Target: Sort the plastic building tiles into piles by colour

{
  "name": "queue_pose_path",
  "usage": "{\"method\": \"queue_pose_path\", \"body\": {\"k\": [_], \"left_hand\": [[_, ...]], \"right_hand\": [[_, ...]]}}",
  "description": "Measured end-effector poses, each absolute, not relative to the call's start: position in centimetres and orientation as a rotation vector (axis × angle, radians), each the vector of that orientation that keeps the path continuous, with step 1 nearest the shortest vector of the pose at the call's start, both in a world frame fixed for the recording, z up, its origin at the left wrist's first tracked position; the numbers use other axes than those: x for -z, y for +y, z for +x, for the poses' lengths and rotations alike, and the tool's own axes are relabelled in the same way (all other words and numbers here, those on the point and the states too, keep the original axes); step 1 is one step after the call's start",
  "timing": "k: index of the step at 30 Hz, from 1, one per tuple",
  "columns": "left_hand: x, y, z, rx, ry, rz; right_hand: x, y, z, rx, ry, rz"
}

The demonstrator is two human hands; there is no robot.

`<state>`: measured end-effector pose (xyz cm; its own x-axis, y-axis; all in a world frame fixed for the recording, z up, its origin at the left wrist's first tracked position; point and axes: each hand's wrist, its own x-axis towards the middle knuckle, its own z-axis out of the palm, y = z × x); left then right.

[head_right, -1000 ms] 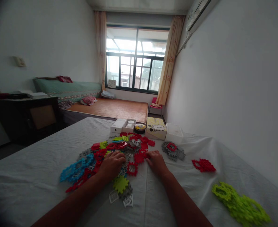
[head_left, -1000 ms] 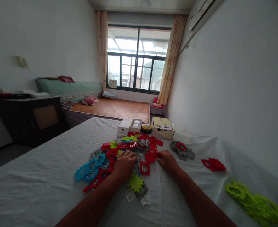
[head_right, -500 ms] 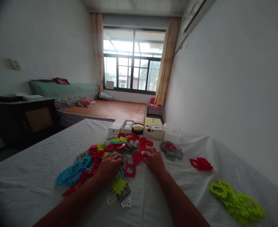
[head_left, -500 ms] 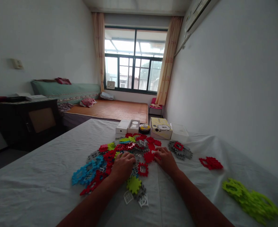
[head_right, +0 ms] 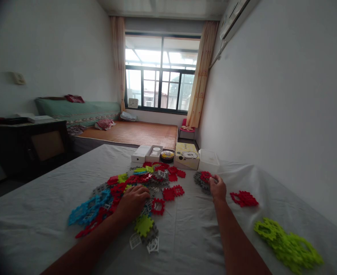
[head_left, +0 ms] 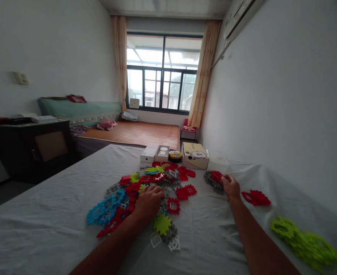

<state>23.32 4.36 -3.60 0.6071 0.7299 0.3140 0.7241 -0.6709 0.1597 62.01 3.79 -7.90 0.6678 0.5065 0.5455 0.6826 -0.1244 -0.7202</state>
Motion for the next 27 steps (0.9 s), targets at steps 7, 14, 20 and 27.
{"method": "queue_pose_path", "body": {"k": [7,14,20,27], "left_hand": [[3.5,4.2,23.3,-0.547,1.277,2.801],[3.5,4.3,23.2,-0.538,1.271,2.796],[3.6,4.3,23.2,-0.517,1.259,2.794],[3.5,4.2,23.2,-0.51,1.271,2.803]], "right_hand": [[8.3,3.8,60.9,0.258,-1.124,-1.809],[7.7,3.9,58.1,0.287,-1.379,-1.765],[7.7,3.5,51.9,-0.094,-2.019,-1.473],[7.6,2.8,51.3,-0.13,-2.155,-1.525]]}}
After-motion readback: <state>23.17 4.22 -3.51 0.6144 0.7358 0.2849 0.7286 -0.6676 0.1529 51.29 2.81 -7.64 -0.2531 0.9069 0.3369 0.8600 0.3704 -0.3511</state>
